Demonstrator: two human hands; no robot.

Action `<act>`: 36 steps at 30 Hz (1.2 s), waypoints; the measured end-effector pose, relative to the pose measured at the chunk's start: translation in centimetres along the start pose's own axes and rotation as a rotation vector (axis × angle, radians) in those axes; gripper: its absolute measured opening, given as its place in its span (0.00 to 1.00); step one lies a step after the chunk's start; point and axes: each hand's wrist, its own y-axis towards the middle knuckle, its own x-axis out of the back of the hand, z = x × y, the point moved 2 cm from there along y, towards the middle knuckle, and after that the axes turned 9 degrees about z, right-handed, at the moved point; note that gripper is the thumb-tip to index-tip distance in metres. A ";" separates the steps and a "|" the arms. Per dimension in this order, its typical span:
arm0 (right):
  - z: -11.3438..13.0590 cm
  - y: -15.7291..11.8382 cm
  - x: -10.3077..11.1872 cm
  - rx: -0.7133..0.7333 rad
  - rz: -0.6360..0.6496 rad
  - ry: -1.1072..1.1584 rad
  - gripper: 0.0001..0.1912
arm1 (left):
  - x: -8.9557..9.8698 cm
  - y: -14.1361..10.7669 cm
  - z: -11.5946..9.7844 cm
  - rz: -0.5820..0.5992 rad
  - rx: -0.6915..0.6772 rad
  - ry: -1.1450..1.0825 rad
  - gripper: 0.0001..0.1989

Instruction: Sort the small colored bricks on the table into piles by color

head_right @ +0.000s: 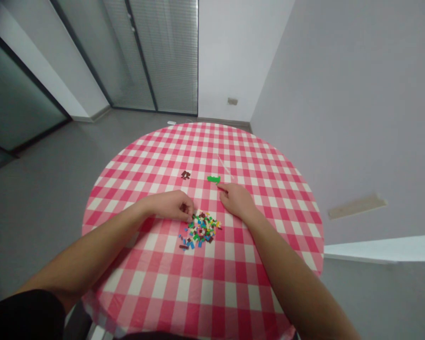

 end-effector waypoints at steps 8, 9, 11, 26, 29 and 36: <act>0.1 0.0 0.0 0.008 0.014 -0.011 0.21 | 0.0 0.0 0.0 -0.002 0.007 -0.012 0.05; 0.1 0.1 0.0 0.004 0.015 -0.015 0.21 | 0.0 0.0 0.0 -0.001 0.008 -0.016 0.05; 0.0 0.1 -0.1 -0.010 0.020 -0.017 0.21 | 0.0 -0.1 -0.1 0.000 0.006 -0.022 0.06; 0.1 0.2 0.0 -0.024 0.021 -0.038 0.22 | 0.0 -0.1 -0.3 -0.014 0.007 -0.029 0.05; 0.2 0.2 0.0 -0.020 0.022 -0.039 0.22 | 0.0 -0.1 -0.3 -0.009 0.008 -0.022 0.05; 0.4 0.3 0.1 -0.018 0.038 -0.058 0.22 | 0.0 0.0 -0.1 -0.005 0.005 -0.009 0.05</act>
